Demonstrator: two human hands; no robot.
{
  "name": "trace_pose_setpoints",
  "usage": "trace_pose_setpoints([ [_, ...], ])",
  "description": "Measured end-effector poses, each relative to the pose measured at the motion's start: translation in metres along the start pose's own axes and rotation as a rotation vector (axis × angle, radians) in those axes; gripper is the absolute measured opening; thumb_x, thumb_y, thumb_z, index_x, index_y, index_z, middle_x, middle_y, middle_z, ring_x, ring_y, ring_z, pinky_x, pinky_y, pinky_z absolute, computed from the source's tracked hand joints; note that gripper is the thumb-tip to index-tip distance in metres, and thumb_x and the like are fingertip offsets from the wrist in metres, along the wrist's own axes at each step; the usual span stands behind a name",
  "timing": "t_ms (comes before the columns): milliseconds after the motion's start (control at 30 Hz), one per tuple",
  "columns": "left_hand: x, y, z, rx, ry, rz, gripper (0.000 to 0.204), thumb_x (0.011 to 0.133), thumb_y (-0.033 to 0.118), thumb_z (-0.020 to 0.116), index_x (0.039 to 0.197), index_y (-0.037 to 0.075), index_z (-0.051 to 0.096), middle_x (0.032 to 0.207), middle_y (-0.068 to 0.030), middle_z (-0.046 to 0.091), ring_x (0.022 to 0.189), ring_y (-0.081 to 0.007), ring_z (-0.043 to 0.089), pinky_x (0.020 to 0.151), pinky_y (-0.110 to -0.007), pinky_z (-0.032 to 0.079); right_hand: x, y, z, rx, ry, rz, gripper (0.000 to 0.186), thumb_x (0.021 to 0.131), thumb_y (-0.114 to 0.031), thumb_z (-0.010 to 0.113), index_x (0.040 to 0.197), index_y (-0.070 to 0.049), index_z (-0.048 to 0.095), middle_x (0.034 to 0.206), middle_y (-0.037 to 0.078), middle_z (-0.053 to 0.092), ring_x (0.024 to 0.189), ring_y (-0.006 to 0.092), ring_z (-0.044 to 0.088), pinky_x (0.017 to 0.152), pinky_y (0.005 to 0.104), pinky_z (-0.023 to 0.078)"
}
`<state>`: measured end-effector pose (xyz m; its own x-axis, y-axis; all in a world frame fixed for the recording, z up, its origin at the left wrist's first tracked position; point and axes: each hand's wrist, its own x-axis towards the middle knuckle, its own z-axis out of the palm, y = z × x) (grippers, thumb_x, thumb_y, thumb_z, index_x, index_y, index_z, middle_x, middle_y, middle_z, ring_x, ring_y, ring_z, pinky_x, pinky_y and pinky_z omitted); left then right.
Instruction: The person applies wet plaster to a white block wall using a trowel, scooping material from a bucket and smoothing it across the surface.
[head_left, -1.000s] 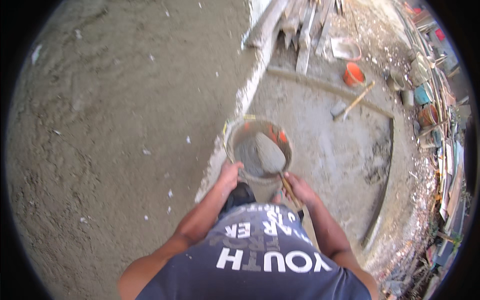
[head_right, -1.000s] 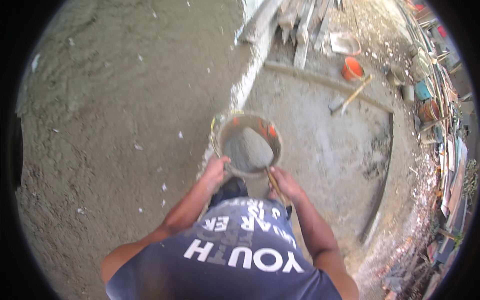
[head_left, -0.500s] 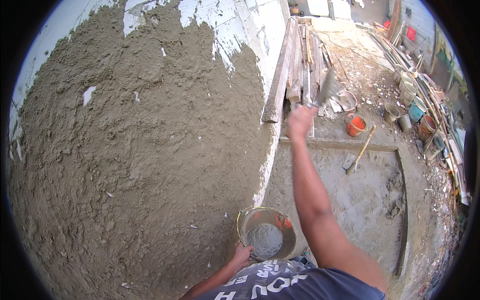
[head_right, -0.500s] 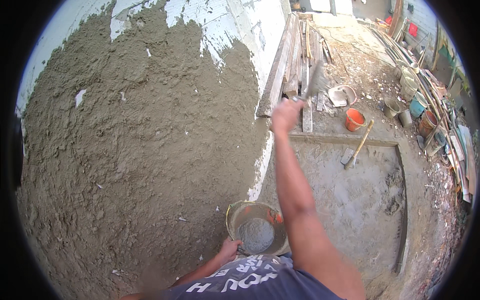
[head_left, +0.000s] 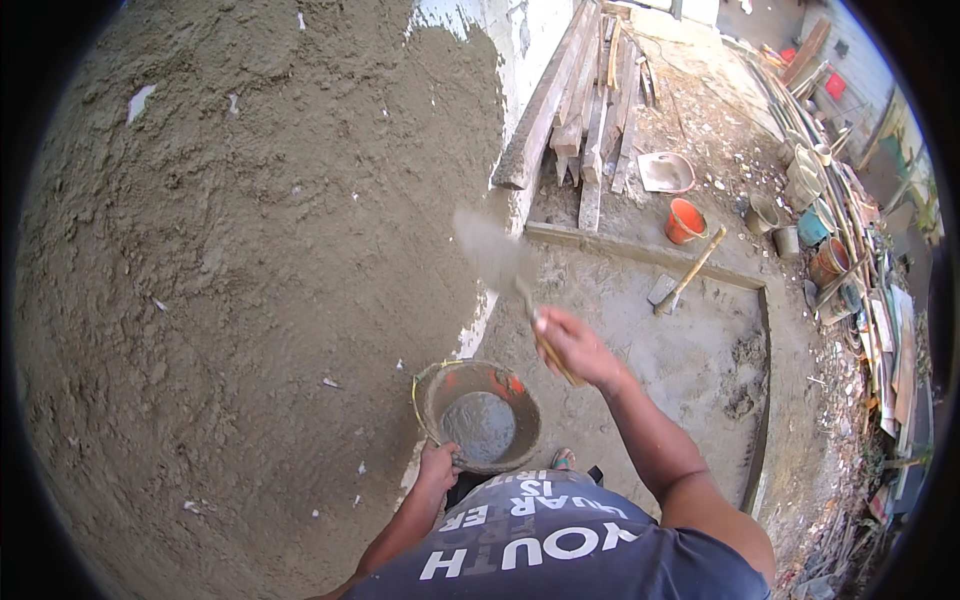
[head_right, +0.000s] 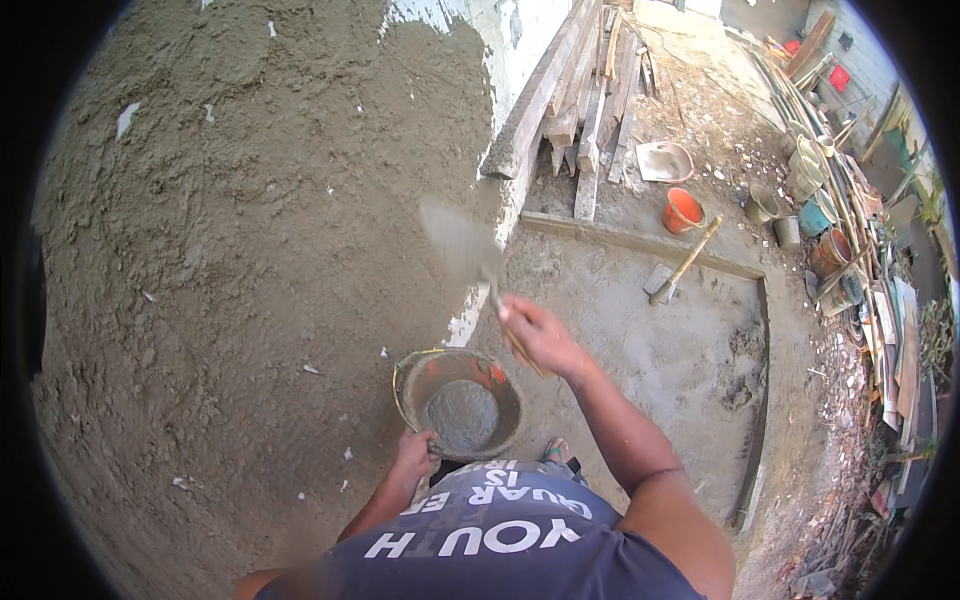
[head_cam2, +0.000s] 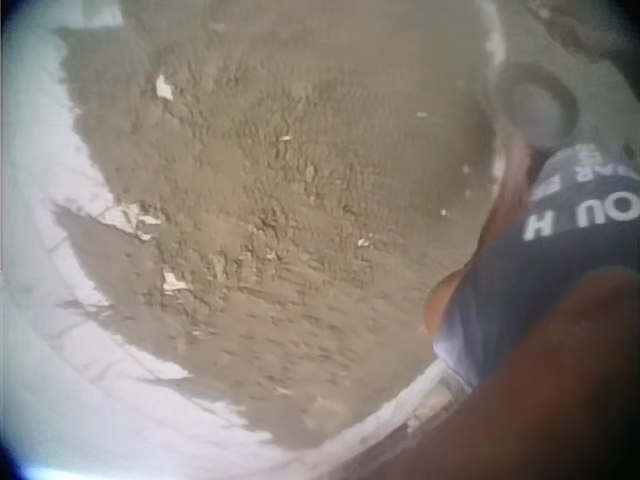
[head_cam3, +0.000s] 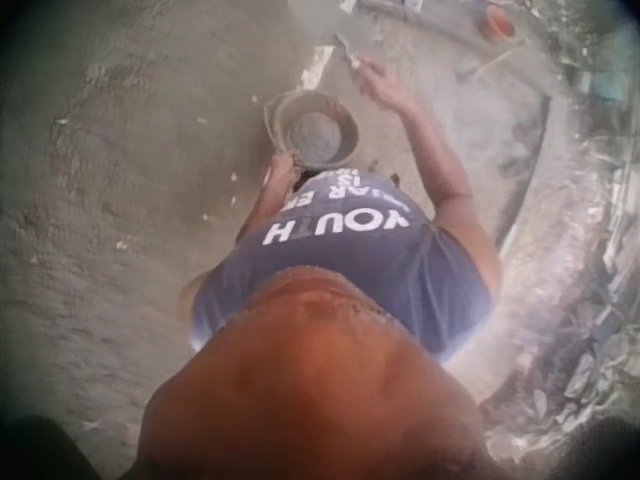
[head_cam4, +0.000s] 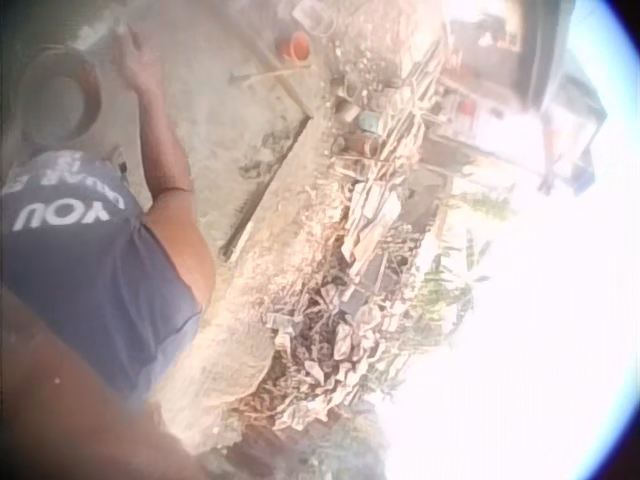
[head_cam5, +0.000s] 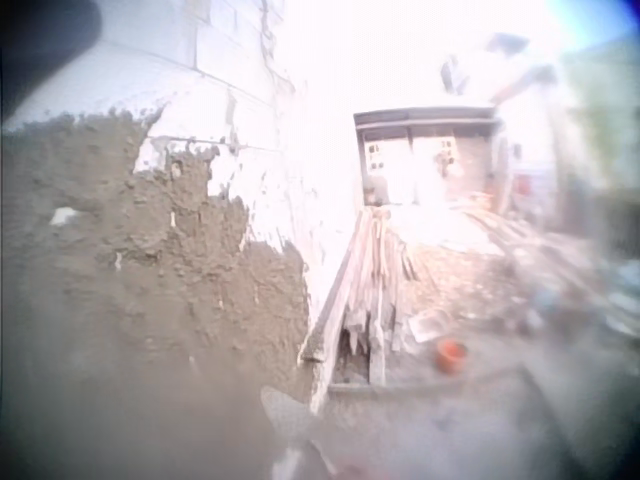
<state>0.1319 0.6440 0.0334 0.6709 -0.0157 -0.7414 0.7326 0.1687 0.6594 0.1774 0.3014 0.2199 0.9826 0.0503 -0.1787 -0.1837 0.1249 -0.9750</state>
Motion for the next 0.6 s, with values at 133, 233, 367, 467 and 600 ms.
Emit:
trace_pose_setpoints([
  [133, -0.003, 0.002, 0.042, 0.029, -0.040, 0.171, 0.051, 0.081, -0.002, 0.053, 0.132, 0.004, 0.049, 0.108, -0.0104, 0.065, 0.083, -0.0248, 0.065, 0.051, -0.035, 0.050, -0.050, 0.127, -0.045, -1.065, -0.267, 0.059, 0.036, 0.098, -0.038, 0.051, 0.120, -0.011, 0.058, 0.088, 0.018, 0.068, 0.080, 0.0350, 0.067, 0.069, 0.0457, 0.052],
  [233, -0.006, 0.011, 0.069, 0.316, -0.060, 0.149, 0.052, 0.079, 0.002, 0.057, 0.131, 0.002, 0.051, 0.107, -0.0123, 0.066, 0.088, -0.0251, 0.064, 0.069, -0.037, 0.053, -0.024, 0.171, -0.052, -1.416, -0.225, -0.014, 0.033, 0.098, -0.039, 0.047, 0.114, -0.012, 0.057, 0.089, 0.019, 0.066, 0.081, 0.0382, 0.066, 0.070, 0.0492, 0.053],
  [367, -0.002, 0.011, 0.099, 0.439, -0.233, 0.386, 0.049, 0.080, -0.001, 0.055, 0.129, -0.002, 0.053, 0.106, -0.0141, 0.067, 0.090, -0.0229, 0.066, 0.076, -0.036, 0.054, -0.002, 0.178, -0.046, -1.925, -0.194, -0.241, 0.030, 0.096, -0.030, 0.050, 0.103, -0.005, 0.065, 0.087, 0.011, 0.070, 0.078, 0.0286, 0.069, 0.066, 0.0466, 0.055],
  [467, -0.009, 0.025, 0.135, 0.527, -0.226, 0.416, 0.051, 0.079, -0.001, 0.056, 0.130, -0.003, 0.052, 0.103, -0.0144, 0.067, 0.088, -0.0219, 0.065, 0.075, -0.035, 0.053, 0.001, 0.180, -0.063, -1.816, -0.487, 0.155, 0.029, 0.090, -0.027, 0.056, 0.097, -0.004, 0.072, 0.093, 0.014, 0.073, 0.087, 0.0274, 0.072, 0.073, 0.0444, 0.057],
  [600, -0.021, 0.034, 0.163, 0.463, -0.268, 0.235, 0.055, 0.079, -0.002, 0.056, 0.133, -0.002, 0.050, 0.102, -0.0144, 0.066, 0.087, -0.0215, 0.065, 0.076, -0.035, 0.053, -0.025, 0.179, -0.102, -1.541, -0.532, 0.197, 0.031, 0.092, -0.033, 0.055, 0.096, -0.007, 0.072, 0.098, 0.017, 0.071, 0.089, 0.0322, 0.070, 0.079, 0.0460, 0.055],
])
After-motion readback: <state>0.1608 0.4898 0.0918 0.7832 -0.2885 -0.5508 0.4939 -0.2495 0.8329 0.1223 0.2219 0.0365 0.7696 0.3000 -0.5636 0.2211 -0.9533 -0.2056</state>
